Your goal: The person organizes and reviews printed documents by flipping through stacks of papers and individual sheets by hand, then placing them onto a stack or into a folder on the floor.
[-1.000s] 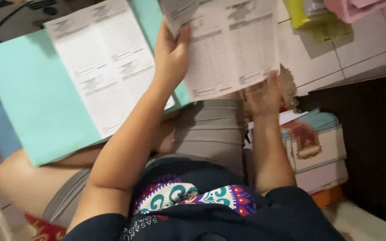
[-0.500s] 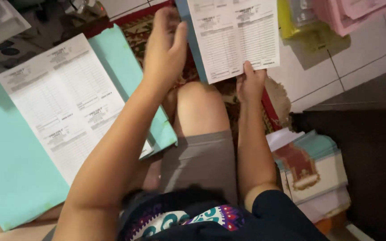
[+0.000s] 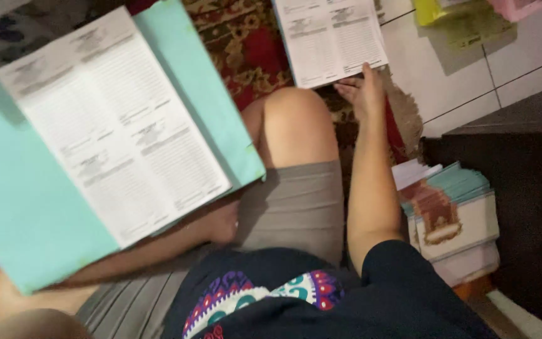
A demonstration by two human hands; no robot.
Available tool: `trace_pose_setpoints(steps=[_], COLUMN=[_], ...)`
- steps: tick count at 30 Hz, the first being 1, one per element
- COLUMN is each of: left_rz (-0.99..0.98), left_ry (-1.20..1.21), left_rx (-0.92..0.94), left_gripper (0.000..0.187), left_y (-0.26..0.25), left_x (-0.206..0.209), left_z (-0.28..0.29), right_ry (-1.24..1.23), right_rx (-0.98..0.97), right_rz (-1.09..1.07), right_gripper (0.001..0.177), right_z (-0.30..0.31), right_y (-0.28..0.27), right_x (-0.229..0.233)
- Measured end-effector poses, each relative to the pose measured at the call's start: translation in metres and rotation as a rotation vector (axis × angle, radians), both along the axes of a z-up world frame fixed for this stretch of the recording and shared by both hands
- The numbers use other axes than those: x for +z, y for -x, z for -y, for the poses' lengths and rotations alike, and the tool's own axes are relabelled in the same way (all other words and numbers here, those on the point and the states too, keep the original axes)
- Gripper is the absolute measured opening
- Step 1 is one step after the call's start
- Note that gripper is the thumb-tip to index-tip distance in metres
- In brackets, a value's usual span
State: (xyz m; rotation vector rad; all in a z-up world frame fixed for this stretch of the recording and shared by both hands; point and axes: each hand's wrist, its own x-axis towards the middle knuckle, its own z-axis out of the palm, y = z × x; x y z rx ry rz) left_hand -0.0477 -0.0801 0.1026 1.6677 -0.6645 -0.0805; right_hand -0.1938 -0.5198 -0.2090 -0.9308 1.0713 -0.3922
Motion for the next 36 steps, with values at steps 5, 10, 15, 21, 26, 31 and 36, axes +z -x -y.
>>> trace_pose_setpoints(steps=[5,10,15,21,26,31,36], left_rz=[0.038,0.110,0.138,0.137,0.161,0.084,0.058], left_ry=[-0.027,-0.083,-0.074,-0.059,0.008,0.064,0.191], left_rx=[0.098,0.247,0.327,0.392,0.402,0.431,0.465], left_gripper=[0.023,0.024,0.024,0.025,0.026,0.027,0.028], left_y=[0.020,0.039,0.050,0.089,0.076,0.087,0.071], left_x=[0.021,0.067,0.035,0.052,0.049,0.019,-0.010], left_z=[-0.067,-0.132,-0.209,-0.223,-0.212,-0.201,-0.175], right_ry=[0.534,1.211,1.802,1.888,1.946,1.672,1.464], right_rx=[-0.013,0.240,0.479,0.433,0.545,0.983,0.788], right_rz=[-0.080,-0.018,-0.046,-0.105,-0.650,-1.264,-0.162], right_gripper=[0.012,0.003,0.011,0.043,0.039,0.039,0.016], right_z=[-0.095,-0.174,-0.197,-0.165,-0.178,-0.195,-0.264], right_y=[0.026,0.036,0.041,0.027,0.037,0.051,0.047], right_x=[0.085,0.116,0.147,0.065,0.109,0.150,0.251])
